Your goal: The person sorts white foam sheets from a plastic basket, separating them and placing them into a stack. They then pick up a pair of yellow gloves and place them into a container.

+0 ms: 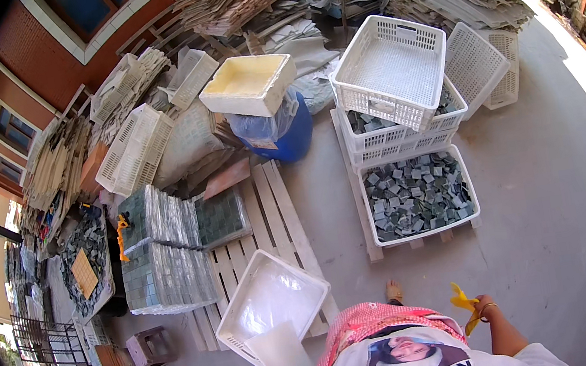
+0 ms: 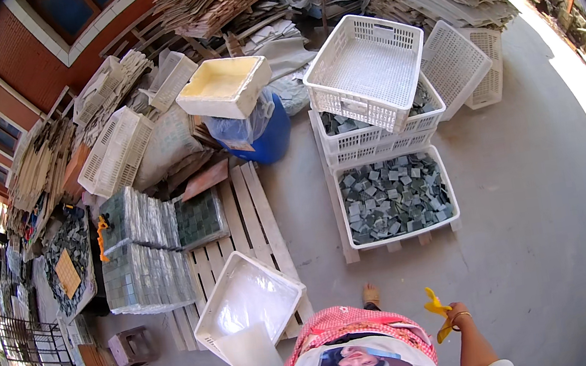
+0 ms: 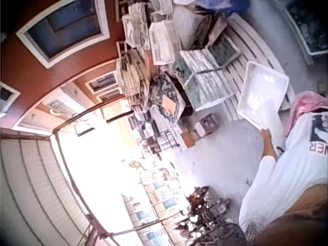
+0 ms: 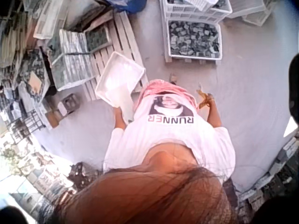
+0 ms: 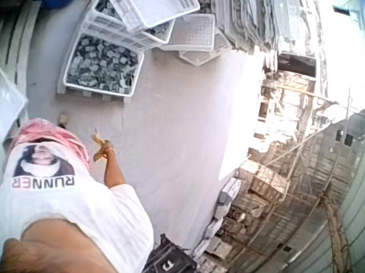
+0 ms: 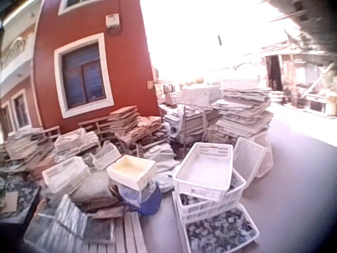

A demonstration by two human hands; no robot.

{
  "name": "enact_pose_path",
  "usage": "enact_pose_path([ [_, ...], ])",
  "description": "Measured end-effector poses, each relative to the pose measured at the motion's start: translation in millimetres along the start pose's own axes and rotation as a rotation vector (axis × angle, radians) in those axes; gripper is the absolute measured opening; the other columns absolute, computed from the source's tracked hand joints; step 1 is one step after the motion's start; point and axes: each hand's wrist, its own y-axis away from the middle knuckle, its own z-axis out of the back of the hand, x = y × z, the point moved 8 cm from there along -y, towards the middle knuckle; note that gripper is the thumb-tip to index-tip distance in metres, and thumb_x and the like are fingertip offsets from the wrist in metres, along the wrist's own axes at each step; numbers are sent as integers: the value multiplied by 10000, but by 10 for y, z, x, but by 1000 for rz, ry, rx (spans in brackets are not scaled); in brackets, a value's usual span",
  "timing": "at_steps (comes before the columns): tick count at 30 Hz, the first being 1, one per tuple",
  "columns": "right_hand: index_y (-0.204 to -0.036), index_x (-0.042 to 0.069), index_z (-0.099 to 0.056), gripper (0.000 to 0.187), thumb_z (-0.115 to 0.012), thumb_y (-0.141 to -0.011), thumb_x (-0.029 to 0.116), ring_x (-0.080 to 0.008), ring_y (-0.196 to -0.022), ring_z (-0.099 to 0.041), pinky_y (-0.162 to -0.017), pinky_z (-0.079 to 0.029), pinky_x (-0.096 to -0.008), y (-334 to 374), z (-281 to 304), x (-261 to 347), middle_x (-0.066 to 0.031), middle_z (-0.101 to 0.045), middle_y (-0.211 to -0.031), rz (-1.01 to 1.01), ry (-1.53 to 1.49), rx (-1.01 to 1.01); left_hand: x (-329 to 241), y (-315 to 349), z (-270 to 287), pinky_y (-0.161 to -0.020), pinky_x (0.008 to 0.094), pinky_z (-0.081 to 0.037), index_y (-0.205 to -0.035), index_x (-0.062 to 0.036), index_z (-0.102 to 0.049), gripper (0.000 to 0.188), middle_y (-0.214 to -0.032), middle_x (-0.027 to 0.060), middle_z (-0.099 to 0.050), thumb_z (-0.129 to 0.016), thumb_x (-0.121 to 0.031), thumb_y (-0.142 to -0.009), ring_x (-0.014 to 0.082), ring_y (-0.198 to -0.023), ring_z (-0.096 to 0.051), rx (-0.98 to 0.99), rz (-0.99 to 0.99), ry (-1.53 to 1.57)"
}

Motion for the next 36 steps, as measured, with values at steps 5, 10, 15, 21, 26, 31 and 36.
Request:
enact_pose_path([
  [5, -888, 55, -621, 183, -557, -729, 122, -269, -721, -596, -661, -472, -351, -498, 742, 1260, -130, -619, -772, 227, 112, -93, -21, 146, -80, -663, 405, -472, -818, 107, -566, 340, -796, 255, -596, -659, -152, -619, 383, -737, -589, -46, 142, -137],
  [10, -957, 92, -604, 237, -566, -735, 164, -330, -795, -575, -726, -461, -376, -374, 1025, 3172, -151, -611, -856, 590, 244, -96, -189, 141, -339, -662, 402, -477, -814, 94, -577, 313, -783, 228, -610, -669, -115, -601, 358, -730, -603, -158, 164, 223],
  [15, -982, 75, -593, 253, -580, -749, 172, -316, -789, -579, -698, -459, -340, -293, 1151, 4711, -145, -607, -868, 739, -7, 46, -649, -375, -560, -686, 380, -484, -856, 56, -598, 307, -809, 201, -623, -671, -93, -597, 331, -751, -612, -107, 206, 140],
  [21, -958, 44, -592, 216, -580, -759, 127, -275, -756, -590, -690, -456, -314, -361, 1256, 6353, -126, -614, -838, 857, -132, 62, -1836, -1463, -372, -671, 352, -478, -848, 60, -593, 257, -800, 187, -626, -652, -55, -625, 299, -731, -614, -17, 132, 111],
  [26, -939, 48, -597, 200, -567, -751, 110, -281, -756, -586, -693, -454, -311, -567, 1239, 7507, -129, -607, -828, 901, -125, 66, -2810, -2397, 41, -661, 369, -469, -811, 67, -592, 221, -783, 199, -622, -649, -64, -642, 317, -735, -610, -115, -26, 231],
  [31, -984, 9, -575, 211, -522, -803, 103, -185, -800, -569, -718, -449, -278, -900, 1832, 8273, -80, -595, -904, 771, -651, 29, -3990, -2974, 616, -657, 371, -466, -851, 87, -581, 214, -794, 226, -615, -608, -35, -677, 335, -717, -606, -110, -56, 292],
  [36, -1063, 22, -489, 269, -489, -853, 191, -200, -848, -579, -726, -496, -334, -1429, 2506, 8476, -85, -571, -949, 479, -1267, 87, -4606, -3313, 632, -806, 327, -411, -983, 97, -488, 307, -987, 192, -565, -588, 23, -702, 253, -870, -550, -77, 37, 686],
])
